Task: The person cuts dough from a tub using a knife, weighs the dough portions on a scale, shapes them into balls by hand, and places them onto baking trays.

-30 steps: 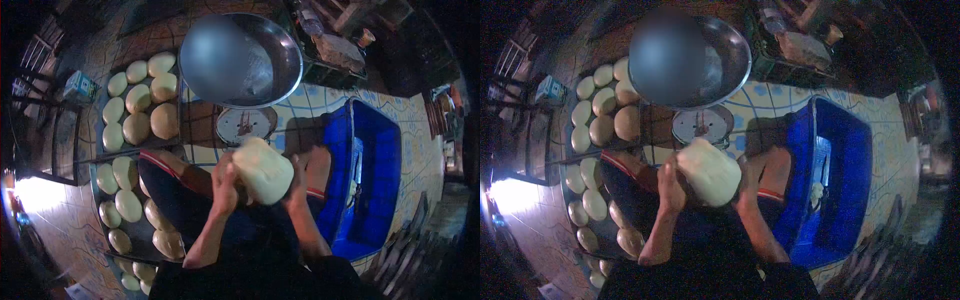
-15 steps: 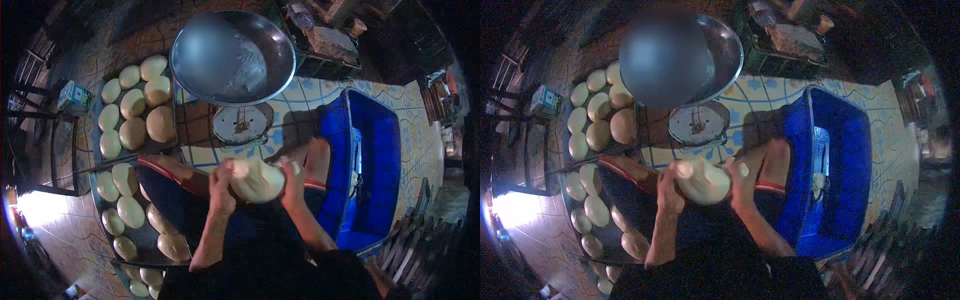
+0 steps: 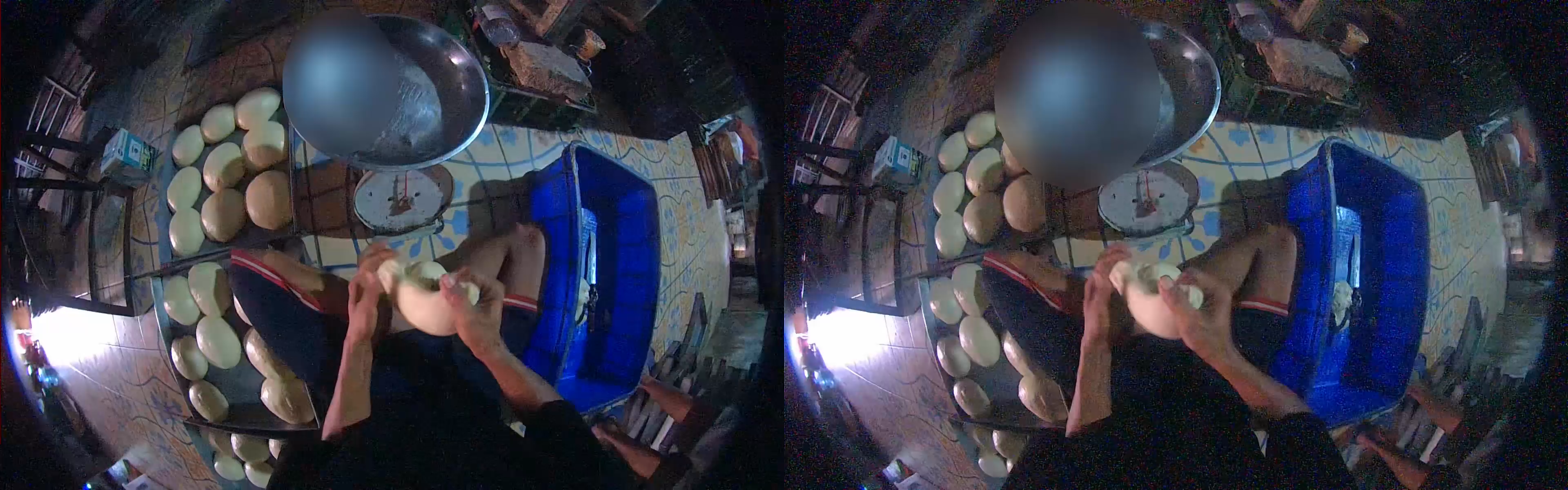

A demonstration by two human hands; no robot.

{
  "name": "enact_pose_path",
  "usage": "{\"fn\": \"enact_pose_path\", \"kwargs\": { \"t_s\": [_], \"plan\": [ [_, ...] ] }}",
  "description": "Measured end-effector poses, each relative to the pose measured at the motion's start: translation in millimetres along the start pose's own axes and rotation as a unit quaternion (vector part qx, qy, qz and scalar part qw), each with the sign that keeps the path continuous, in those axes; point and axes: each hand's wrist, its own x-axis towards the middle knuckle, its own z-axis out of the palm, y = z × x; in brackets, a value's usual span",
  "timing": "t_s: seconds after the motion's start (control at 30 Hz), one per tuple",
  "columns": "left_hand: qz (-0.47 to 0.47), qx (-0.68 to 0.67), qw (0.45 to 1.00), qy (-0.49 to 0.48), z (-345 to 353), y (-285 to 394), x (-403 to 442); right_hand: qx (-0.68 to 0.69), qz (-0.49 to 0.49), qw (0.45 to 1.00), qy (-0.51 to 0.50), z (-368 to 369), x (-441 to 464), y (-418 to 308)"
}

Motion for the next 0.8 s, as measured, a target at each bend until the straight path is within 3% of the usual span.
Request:
{"fn": "enact_pose_path", "kwargs": {
  "t_s": [0.03, 0.07, 0.1, 0.17, 0.23, 0.3, 0.37, 0.4, 0.43, 0.5, 0.53, 0.57, 0.6, 0.67, 0.7, 0.77, 0.8],
  "plan": [
    [-0.025, -0.052, 0.998, -0.026, 0, -1, -4, 0.028, 0.040, 0.999, 0.010, 3, -1, -3],
    [-0.052, -0.104, 0.992, -0.049, -1, -3, -12, 0.026, 0.107, 0.992, -0.056, 1, 0, 6],
    [-0.078, -0.158, 0.982, -0.068, -2, -2, -17, 0.055, 0.088, 0.993, -0.058, -2, 2, 5],
    [-0.079, -0.025, 0.995, -0.056, -10, 6, -20, 0.114, 0.057, 0.990, -0.062, -6, 6, 2],
    [0.008, 0.105, 0.991, -0.084, 7, 17, -7, -0.067, -0.160, 0.980, -0.092, -6, 13, 4],
    [-0.047, 0.091, 0.990, -0.092, 7, 11, -12, -0.282, -0.270, 0.916, -0.092, -2, 10, 11],
    [-0.104, -0.086, 0.987, -0.088, 10, 15, 4, -0.104, -0.117, 0.988, -0.018, -3, 5, 28],
    [-0.056, -0.106, 0.989, -0.084, 11, 15, 3, -0.014, -0.026, 0.999, 0.020, -2, 3, 20],
    [-0.051, -0.168, 0.984, -0.005, 24, 16, 3, 0.079, 0.065, 0.993, 0.058, -2, 2, 11],
    [-0.147, -0.105, 0.983, -0.022, 2, 3, -20, 0.047, 0.119, 0.992, -0.023, -9, 9, -3],
    [-0.150, -0.210, 0.965, -0.047, -4, -4, -18, 0.099, 0.132, 0.985, -0.047, -9, 10, -2],
    [-0.144, -0.141, 0.979, -0.045, -12, -8, -25, 0.153, 0.153, 0.974, -0.070, -6, 5, 1],
    [-0.134, -0.072, 0.987, -0.044, -14, -6, -26, 0.116, -0.064, 0.986, -0.105, -3, 7, 5],
    [-0.079, 0.021, 0.994, -0.077, 0, 5, -16, -0.115, -0.153, 0.968, -0.160, -7, 16, 0],
    [-0.123, 0.051, 0.987, -0.093, 1, 3, -16, -0.226, -0.193, 0.938, -0.180, -8, 15, -1],
    [-0.026, 0.041, 0.997, -0.060, 11, 1, -9, -0.106, -0.038, 0.983, -0.144, -7, 14, 2],
    [-0.031, -0.032, 0.992, -0.115, 11, 6, -5, -0.051, 0.061, 0.991, -0.111, -9, 10, 2]
  ]
}}
